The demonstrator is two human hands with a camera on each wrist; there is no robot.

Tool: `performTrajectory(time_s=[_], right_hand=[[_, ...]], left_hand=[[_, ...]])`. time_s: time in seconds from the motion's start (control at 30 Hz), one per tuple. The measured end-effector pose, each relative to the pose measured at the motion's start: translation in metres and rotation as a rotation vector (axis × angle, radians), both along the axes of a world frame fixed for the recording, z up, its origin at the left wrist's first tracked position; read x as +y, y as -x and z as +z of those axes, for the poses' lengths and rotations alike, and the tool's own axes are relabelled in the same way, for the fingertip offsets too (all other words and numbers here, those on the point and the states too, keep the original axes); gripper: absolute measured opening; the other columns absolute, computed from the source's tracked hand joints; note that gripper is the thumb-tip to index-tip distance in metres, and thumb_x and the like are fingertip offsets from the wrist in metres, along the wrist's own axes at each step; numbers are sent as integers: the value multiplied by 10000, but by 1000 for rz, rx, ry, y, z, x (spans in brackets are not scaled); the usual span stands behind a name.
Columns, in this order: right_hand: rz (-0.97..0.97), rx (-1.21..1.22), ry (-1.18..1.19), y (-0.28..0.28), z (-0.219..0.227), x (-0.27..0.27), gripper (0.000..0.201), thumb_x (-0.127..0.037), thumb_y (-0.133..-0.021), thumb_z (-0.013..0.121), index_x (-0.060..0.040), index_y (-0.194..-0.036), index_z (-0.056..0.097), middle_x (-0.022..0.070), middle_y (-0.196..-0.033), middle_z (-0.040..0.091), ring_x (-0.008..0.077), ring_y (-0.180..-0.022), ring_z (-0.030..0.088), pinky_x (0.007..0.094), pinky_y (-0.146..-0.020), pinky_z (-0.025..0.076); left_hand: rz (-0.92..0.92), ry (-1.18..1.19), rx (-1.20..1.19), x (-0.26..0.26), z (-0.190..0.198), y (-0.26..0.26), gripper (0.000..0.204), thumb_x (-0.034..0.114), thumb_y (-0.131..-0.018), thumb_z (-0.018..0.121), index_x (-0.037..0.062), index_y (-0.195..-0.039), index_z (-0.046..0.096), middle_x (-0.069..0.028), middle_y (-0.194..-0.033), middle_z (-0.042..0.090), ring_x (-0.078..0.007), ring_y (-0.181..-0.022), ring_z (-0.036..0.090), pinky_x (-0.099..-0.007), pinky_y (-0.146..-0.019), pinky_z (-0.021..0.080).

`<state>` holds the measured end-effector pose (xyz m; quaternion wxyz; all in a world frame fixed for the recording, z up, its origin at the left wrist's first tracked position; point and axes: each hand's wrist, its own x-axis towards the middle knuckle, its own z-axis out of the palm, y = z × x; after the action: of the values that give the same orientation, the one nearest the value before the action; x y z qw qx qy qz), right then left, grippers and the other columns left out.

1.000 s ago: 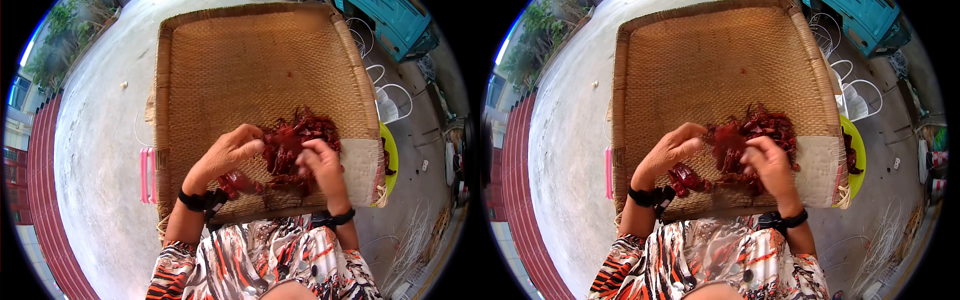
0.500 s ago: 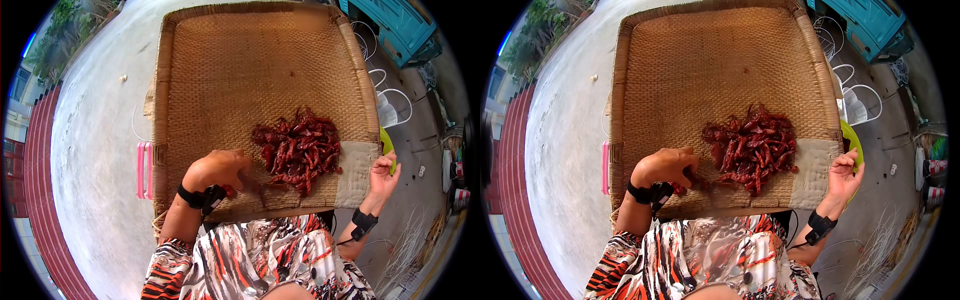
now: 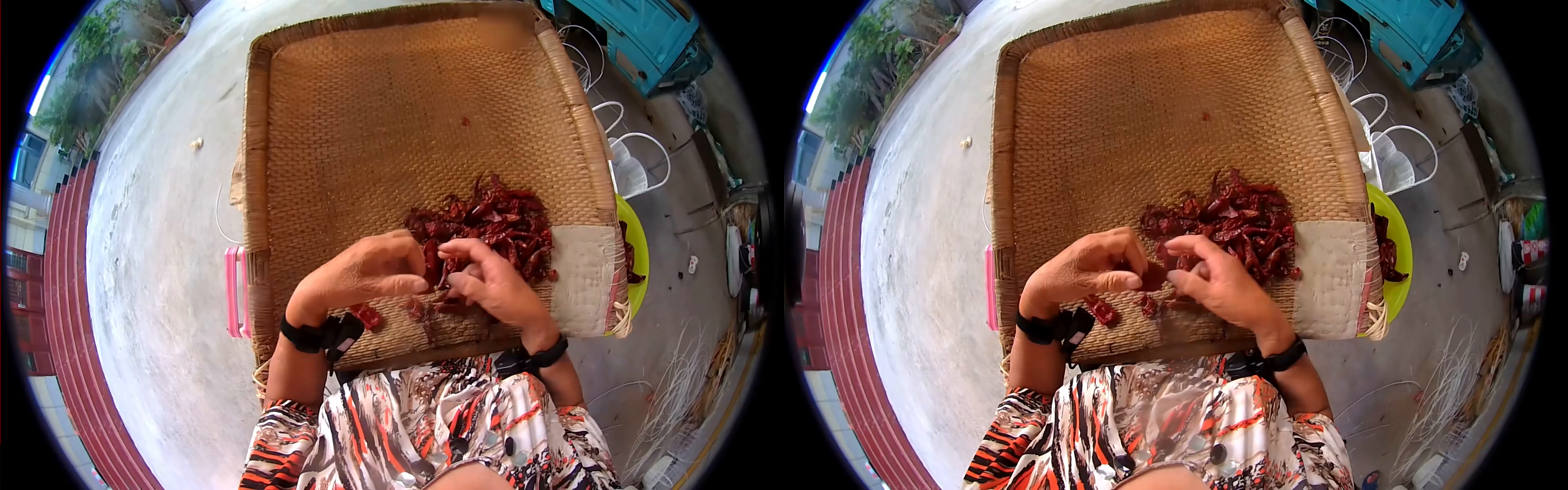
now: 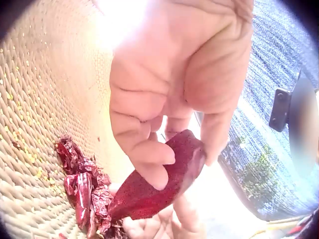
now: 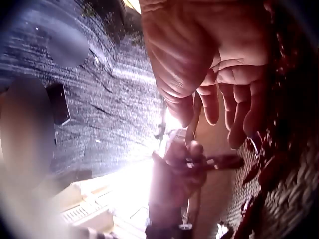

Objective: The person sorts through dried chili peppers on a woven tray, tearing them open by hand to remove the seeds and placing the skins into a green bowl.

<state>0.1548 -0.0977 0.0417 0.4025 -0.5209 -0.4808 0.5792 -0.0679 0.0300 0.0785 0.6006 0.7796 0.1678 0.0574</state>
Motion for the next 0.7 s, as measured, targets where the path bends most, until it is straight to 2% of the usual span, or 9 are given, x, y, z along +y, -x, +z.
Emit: performTrajectory(time_s=[0.03,0.13,0.23,0.33,0.43,0.53,0.57,0.67,0.7], right_hand=[[-20,-30,-69,7,-2,2,415,-213,-968,666,-38,-1315,521,50,-1109,634,73,-767,596,237,-683,533],[-52,203,103,12,5,5,369,-203,-988,640,-40,-1300,529,47,-1100,631,61,-753,589,224,-692,533],[-109,172,68,5,-9,3,225,-188,-1009,610,-51,-1184,582,6,-976,636,50,-727,575,209,-678,514],[-84,204,53,1,-11,-1,152,-154,-1008,603,-53,-1121,601,-29,-882,624,40,-711,566,203,-644,490],[-82,190,30,-2,-9,-6,127,-114,-1002,594,-38,-1103,606,-25,-879,622,41,-705,570,207,-641,487],[-378,114,-22,-19,1,-13,137,-122,-997,590,-38,-1102,618,-5,-821,629,55,-691,590,220,-629,490],[-523,146,-69,-30,-3,-17,172,-173,-1008,586,-47,-1123,613,12,-800,636,72,-670,587,232,-624,501],[-843,645,-153,-84,-5,-38,203,-204,-1022,575,-44,-1141,615,39,-884,666,104,-700,596,277,-669,511],[-884,772,-223,-114,-26,-49,192,-190,-1027,559,-45,-1138,617,33,-910,664,101,-731,593,266,-677,506]], left_hand=[[23,33,-1,1,-3,1,177,114,-922,683,-2,-1048,639,-66,-1015,614,-183,-997,592,-331,-835,484],[138,125,-130,-4,-10,-2,160,8,-902,676,-2,-1053,626,-52,-1053,595,-166,-1033,575,-322,-885,483],[210,86,-145,-4,-12,-3,222,-68,-881,658,-1,-1088,613,-55,-1105,588,-163,-1060,565,-315,-934,473],[161,500,-202,-1,-21,2,286,-80,-872,659,2,-1142,610,-75,-1144,605,-162,-1080,558,-307,-955,459],[81,649,-282,0,-23,0,341,14,-851,740,19,-1170,619,-70,-1188,620,-164,-1096,551,-326,-948,458],[154,207,-44,-1,4,6,443,154,-798,824,27,-1174,626,-55,-1189,635,-183,-1057,583,-357,-913,478],[91,-94,24,4,-4,10,533,235,-733,858,38,-1172,628,-63,-1130,653,-219,-990,626,-382,-867,501],[-70,-292,366,5,-9,22,519,208,-718,839,52,-1165,627,-106,-1065,668,-273,-937,653,-387,-817,514],[-57,-329,417,4,-11,22,496,221,-718,830,59,-1143,631,-115,-1033,672,-282,-925,656,-392,-801,514]])
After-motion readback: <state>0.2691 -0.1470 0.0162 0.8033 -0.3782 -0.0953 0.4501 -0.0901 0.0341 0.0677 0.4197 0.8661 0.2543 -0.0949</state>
